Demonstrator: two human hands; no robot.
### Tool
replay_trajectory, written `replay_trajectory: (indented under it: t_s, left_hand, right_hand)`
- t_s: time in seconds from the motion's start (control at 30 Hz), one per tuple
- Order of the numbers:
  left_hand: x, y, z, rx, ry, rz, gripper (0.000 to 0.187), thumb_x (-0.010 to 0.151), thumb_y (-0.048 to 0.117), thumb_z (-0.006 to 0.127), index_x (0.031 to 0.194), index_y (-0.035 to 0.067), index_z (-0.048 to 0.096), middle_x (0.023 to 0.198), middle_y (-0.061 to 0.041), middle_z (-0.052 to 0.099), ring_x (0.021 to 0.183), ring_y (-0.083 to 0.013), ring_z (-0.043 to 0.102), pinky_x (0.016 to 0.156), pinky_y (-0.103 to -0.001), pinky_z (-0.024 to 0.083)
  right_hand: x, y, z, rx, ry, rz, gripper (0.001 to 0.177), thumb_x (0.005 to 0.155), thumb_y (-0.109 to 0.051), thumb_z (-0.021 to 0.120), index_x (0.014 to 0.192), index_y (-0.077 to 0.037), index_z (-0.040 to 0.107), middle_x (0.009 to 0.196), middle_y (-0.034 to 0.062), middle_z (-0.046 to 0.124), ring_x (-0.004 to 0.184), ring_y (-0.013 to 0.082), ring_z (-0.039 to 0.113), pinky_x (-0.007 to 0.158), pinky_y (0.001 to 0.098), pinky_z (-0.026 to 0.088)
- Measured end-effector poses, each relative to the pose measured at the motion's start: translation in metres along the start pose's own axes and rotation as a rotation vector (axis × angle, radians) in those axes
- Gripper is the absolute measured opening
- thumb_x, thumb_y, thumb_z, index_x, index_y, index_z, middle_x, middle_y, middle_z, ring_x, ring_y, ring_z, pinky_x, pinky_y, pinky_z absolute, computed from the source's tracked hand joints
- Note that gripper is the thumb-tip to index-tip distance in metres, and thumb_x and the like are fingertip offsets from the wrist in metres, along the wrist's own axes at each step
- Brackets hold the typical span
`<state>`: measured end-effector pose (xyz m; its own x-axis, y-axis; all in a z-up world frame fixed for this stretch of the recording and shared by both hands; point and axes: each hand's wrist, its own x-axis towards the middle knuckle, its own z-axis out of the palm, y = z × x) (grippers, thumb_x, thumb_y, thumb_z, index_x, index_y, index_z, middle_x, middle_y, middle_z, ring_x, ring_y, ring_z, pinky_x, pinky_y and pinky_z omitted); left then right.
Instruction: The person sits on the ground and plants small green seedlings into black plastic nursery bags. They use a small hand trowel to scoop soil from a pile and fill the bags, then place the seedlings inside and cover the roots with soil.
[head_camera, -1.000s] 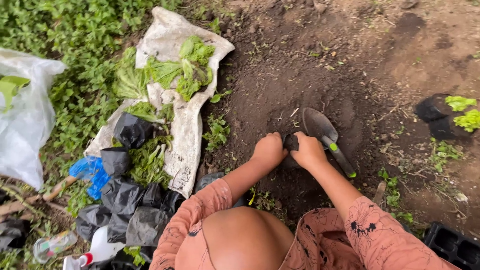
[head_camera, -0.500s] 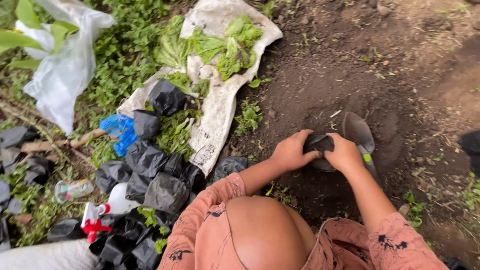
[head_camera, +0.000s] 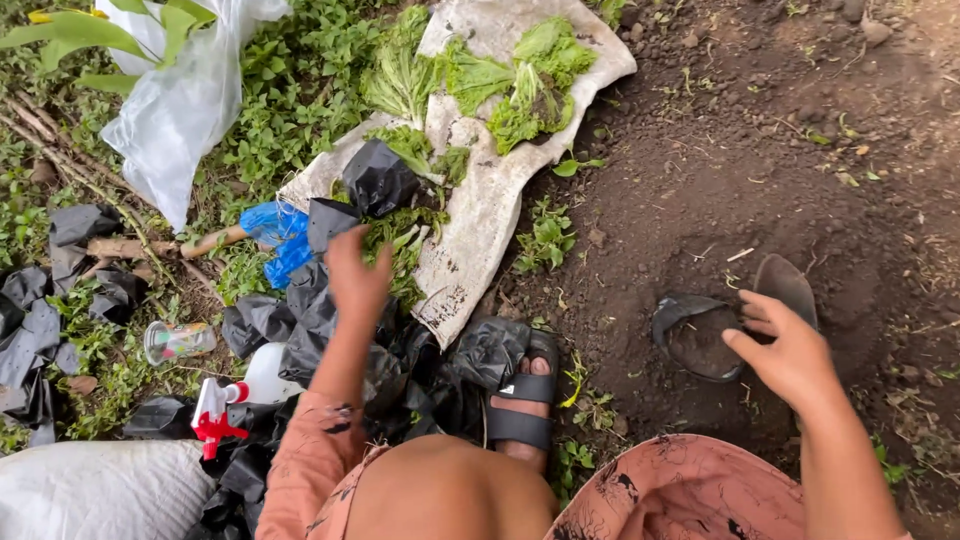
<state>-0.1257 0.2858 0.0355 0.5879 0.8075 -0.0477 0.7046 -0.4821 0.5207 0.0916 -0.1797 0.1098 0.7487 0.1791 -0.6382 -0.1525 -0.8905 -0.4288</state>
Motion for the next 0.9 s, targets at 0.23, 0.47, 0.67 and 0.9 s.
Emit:
replay_trajectory:
  t_s: [0.23,0.47,0.67,0.9]
  left_hand:
    - [0.004,-0.078,-0.016,-0.102,0.154,-0.167,0.051,0.099,0.03,0.07,0.141,0.008,0.053,0.141,-0.019,0.045,0.128,-0.0413,0.048,0.086,-0.061,0.048]
    - [-0.041,-0.001,0.043,0.148,-0.013,0.123,0.041,0.086,0.024,0.078,0.124,0.011,0.068,0.132,-0.012,0.064,0.125,-0.0308,0.054,0.11,-0.047,0.039]
    - [-0.088,0.035,0.093,0.072,-0.356,0.601,0.041,0.09,0.031,0.075,0.123,0.006,0.068,0.117,-0.013,0.069,0.113,-0.0295,0.06,0.106,-0.047,0.047]
    - [-0.096,0.01,0.128,0.314,-0.608,0.587,0.056,0.091,0.031,0.07,0.145,0.024,0.06,0.123,-0.008,0.067,0.102,-0.0345,0.064,0.078,-0.051,0.055]
  right_hand:
    - [-0.027,0.004,0.026,-0.511,0.284,-0.21,0.038,0.097,-0.054,0.059,0.1,-0.021,0.078,0.101,-0.0008,0.078,0.086,0.0206,0.073,0.06,0.0397,0.054]
    - [-0.002,0.058,0.094,-0.926,0.372,-0.46,0.097,0.061,-0.074,0.077,0.136,-0.014,0.064,0.114,0.0021,0.068,0.109,0.0279,0.062,0.085,0.0425,0.055]
    - [0.009,0.068,0.1,-0.859,0.51,-0.551,0.039,0.076,-0.038,0.082,0.102,-0.014,0.066,0.099,0.0044,0.06,0.1,0.0294,0.055,0.082,0.0419,0.045]
    - [-0.029,-0.006,0.024,-0.584,0.171,-0.397,0.05,0.087,-0.053,0.069,0.119,-0.016,0.074,0.124,0.005,0.071,0.116,0.0261,0.065,0.105,0.049,0.052]
